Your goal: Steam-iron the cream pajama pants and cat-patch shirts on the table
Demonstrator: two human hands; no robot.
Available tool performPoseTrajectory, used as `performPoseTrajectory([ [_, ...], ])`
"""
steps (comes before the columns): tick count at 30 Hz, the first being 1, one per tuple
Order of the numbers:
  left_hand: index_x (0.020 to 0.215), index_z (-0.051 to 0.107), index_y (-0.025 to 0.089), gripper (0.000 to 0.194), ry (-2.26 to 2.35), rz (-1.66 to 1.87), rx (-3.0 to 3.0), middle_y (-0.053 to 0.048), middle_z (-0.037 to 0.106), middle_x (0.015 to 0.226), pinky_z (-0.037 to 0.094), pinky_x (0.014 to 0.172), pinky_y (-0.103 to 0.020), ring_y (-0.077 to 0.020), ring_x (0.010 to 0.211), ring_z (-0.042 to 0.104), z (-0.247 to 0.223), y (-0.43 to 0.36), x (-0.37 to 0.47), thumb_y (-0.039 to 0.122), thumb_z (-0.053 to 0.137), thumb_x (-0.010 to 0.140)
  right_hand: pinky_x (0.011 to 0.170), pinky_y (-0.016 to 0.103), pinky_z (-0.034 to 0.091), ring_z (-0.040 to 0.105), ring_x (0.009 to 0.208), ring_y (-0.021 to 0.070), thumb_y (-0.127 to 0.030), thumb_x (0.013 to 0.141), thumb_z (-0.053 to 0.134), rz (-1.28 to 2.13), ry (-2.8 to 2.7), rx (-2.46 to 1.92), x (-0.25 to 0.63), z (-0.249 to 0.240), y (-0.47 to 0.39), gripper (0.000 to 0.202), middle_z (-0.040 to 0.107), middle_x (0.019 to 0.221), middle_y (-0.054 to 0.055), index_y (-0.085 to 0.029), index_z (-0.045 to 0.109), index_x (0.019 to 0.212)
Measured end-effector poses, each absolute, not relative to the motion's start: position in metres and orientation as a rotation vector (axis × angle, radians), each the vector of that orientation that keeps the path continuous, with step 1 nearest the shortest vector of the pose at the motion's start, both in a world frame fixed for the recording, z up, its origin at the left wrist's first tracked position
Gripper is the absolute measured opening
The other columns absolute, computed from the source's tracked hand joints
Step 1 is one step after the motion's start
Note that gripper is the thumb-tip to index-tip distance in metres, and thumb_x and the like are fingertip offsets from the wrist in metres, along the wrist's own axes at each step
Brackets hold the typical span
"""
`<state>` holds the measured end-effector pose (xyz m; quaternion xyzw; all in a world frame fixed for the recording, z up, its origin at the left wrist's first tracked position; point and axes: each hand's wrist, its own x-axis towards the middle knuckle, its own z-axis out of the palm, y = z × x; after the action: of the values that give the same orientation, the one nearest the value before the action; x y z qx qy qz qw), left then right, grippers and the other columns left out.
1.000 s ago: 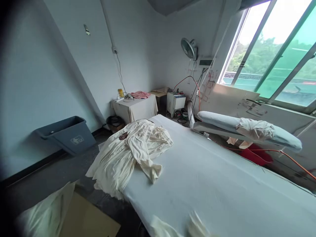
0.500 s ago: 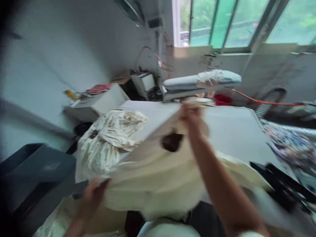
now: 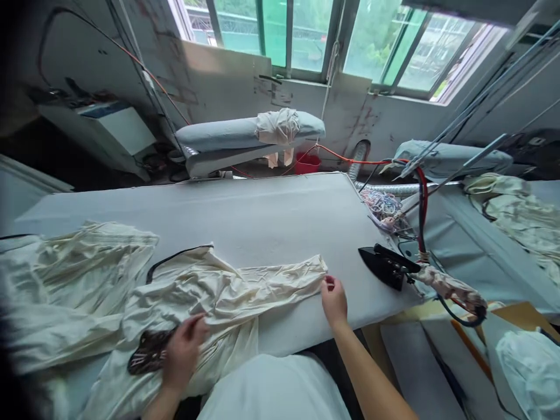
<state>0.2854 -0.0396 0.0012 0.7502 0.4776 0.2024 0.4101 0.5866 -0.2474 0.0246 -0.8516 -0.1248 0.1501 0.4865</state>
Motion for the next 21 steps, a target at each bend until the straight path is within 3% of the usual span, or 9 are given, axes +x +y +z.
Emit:
performPoseTrajectory([
  [2,0.104,0.071,0.025,0.026,0.8,0.447,2.051,-0.005,0.074,0.097,0.056,0.083,-0.035,-0.0215,0.09,0.069,0.004,-0.035,0.344,0.038,0.05,0.095,0.08,0.037,0.051,0.064,0.083,0.0255,-0.06,0.069,0.057,0.209,-0.218,-2.168,0.607,0.018,-0.248,0.061,0.071,0.104,0.018,-0.013,0.069,0.105],
  [6,0.099,0.075,0.025,0.023,0.061,0.247,2.365,-0.007,0.072,0.12,0.047,0.101,-0.04,-0.0256,0.113,0.063,0.02,-0.03,0.45,0.029,0.053,0.092,0.077,0.037,0.049,0.063,0.08,0.0269,-0.065,0.072,0.049,0.247,-0.157,-2.212,0.608,0.007,-0.269,0.057,0.072,0.084,0.012,-0.016,0.071,0.092],
  [11,0.102,0.074,0.025,0.023,0.382,0.428,2.403,-0.009,0.07,0.122,0.043,0.104,-0.043,-0.0273,0.118,0.06,0.022,-0.034,0.47,0.028,0.053,0.093,0.073,0.038,0.048,0.062,0.076,0.0283,-0.066,0.063,0.057,0.201,0.047,-2.28,0.585,0.006,-0.338,0.054,0.07,0.078,0.013,-0.016,0.069,0.079],
  [16,0.093,0.071,0.025,0.026,0.382,0.349,2.277,-0.004,0.07,0.083,0.047,0.079,-0.033,-0.0197,0.077,0.063,0.026,-0.067,0.427,0.038,0.049,0.096,0.074,0.032,0.047,0.06,0.079,0.0222,-0.067,0.075,0.058,0.174,-0.051,-2.085,0.59,0.027,-0.352,0.053,0.068,0.082,0.007,-0.016,0.067,0.084],
  [18,0.091,0.07,0.024,0.029,0.321,0.321,2.188,-0.003,0.068,0.078,0.047,0.072,-0.031,-0.0172,0.07,0.06,0.039,-0.084,0.426,0.042,0.048,0.098,0.066,0.03,0.044,0.054,0.068,0.0183,-0.071,0.08,0.054,0.12,-0.069,-2.02,0.602,0.044,-0.337,0.054,0.06,0.068,0.002,-0.018,0.062,0.077],
  [21,0.094,0.069,0.023,0.028,0.247,0.48,2.105,-0.005,0.07,0.087,0.05,0.076,-0.03,-0.0175,0.08,0.064,0.069,-0.109,0.446,0.042,0.05,0.099,0.058,0.029,0.039,0.044,0.059,0.0148,-0.078,0.078,0.053,0.006,-0.11,-2.01,0.617,0.078,-0.305,0.058,0.046,0.057,-0.003,-0.02,0.056,0.073],
])
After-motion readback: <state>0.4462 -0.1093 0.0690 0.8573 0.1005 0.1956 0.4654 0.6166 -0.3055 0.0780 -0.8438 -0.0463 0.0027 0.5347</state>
